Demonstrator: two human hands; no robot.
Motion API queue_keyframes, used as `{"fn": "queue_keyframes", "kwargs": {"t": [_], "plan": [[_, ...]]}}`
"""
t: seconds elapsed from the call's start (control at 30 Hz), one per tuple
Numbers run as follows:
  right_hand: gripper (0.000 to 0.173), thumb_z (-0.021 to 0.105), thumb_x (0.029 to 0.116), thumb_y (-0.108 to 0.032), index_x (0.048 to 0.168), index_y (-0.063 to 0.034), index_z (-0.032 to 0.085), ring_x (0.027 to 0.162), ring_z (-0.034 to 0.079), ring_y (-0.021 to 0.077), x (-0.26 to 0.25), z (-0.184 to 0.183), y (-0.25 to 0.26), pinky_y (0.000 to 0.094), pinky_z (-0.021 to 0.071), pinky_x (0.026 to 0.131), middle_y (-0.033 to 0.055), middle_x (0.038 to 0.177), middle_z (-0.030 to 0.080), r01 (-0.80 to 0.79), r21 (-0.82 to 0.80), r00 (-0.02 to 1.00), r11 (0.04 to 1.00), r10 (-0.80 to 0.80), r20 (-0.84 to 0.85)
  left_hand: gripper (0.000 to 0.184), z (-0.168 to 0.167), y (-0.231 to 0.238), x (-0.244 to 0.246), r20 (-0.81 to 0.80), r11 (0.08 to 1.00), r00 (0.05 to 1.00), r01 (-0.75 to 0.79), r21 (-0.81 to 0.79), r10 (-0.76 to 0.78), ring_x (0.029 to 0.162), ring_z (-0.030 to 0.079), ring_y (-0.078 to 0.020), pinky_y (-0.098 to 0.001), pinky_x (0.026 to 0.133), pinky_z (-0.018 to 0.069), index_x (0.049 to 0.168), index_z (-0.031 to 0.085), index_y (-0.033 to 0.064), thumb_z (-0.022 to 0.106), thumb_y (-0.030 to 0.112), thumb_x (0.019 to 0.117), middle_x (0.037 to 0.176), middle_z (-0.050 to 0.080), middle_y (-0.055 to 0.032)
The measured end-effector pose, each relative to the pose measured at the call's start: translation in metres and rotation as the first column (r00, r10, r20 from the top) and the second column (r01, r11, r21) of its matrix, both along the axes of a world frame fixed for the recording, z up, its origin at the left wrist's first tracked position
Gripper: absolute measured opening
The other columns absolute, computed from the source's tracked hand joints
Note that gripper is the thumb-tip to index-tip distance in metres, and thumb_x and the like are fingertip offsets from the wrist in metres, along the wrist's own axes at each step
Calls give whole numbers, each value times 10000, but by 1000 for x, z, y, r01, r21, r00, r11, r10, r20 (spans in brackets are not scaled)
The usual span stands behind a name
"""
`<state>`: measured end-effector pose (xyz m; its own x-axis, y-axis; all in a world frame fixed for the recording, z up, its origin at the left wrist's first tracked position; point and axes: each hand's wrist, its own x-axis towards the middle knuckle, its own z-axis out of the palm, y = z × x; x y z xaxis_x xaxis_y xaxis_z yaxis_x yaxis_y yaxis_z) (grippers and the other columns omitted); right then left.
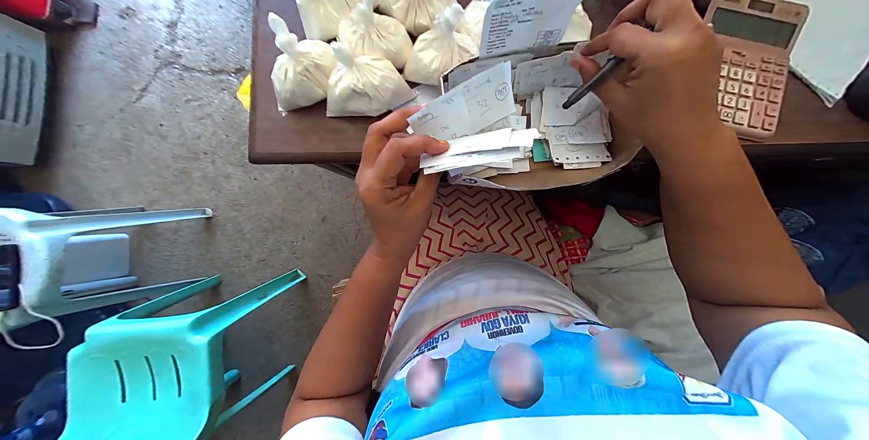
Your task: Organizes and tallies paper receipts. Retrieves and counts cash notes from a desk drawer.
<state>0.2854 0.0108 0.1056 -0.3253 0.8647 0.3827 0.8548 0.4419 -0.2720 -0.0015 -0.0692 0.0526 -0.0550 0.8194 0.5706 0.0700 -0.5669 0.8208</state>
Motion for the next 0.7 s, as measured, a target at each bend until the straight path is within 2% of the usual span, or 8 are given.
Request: {"fn": "queue_keyframes", "kwargs": {"t": [0.1,0.17,0.27,0.33,0.4,0.5,0.6,0.7], "plan": [[318,655,1011,-279,1121,11,724,791,573,184,-7,7,-4,275,471,672,230,1068,621,-109,102,973,989,127,-192,160,2,0,4,-14,1000,1000,10,15,-9,1093,623,-32,-158,869,565,1045,706,31,704,-38,900,1324,557,-52],[337,657,1006,-262,1169,31,692,804,549,90,-17,14,-9,187,450,672,195,1108,614,-240,91,911,967,257,-324,133,3,0,6,-38,1000,999,26,17,-25,1114,613,-37,-164,891,556,1035,705,34,702,-16,912,1325,559,-56],[328,646,1007,-203,1233,34,675,799,579,76,-34,21,-17,196,471,673,185,1161,679,-405,40,850,914,392,-351,90,3,1,10,-77,998,996,48,48,-44,1139,605,-53,-179,933,541,1019,700,22,697,9,931,1295,579,-69],[223,624,1004,-110,1146,29,725,805,603,90,-39,22,-21,203,495,712,162,1028,698,-503,33,801,864,480,-357,81,3,2,11,-98,995,994,47,93,-38,1170,613,-90,-218,976,533,1017,692,9,678,1,938,1238,625,-83],[207,621,1011,-125,1086,32,732,801,582,32,-37,24,-23,153,483,709,119,982,689,-582,17,731,813,532,-429,94,5,2,6,-91,993,996,30,117,-19,1143,637,-93,-235,961,547,1039,693,21,663,3,952,1177,666,-62],[258,620,1030,-199,1104,32,708,752,540,-31,-27,24,-22,119,445,639,82,989,687,-502,37,752,864,458,-474,176,12,5,-13,-31,988,998,-40,150,45,1102,645,-58,-239,932,561,1091,719,115,692,23,943,1165,682,38],[262,613,1032,-196,1117,26,722,747,546,53,-20,21,-20,180,452,667,116,919,670,-332,44,890,942,328,-317,231,21,2,-37,19,979,986,-166,123,165,1053,656,-36,-239,909,577,1108,698,171,708,18,935,1128,678,106],[246,601,1025,-211,1121,-23,727,749,648,277,-25,12,-24,458,522,652,172,977,708,-284,-143,957,948,272,-96,234,22,-6,-59,15,960,968,-251,122,251,1021,671,-69,-254,880,590,1139,662,122,700,4,941,1120,677,69]]}}
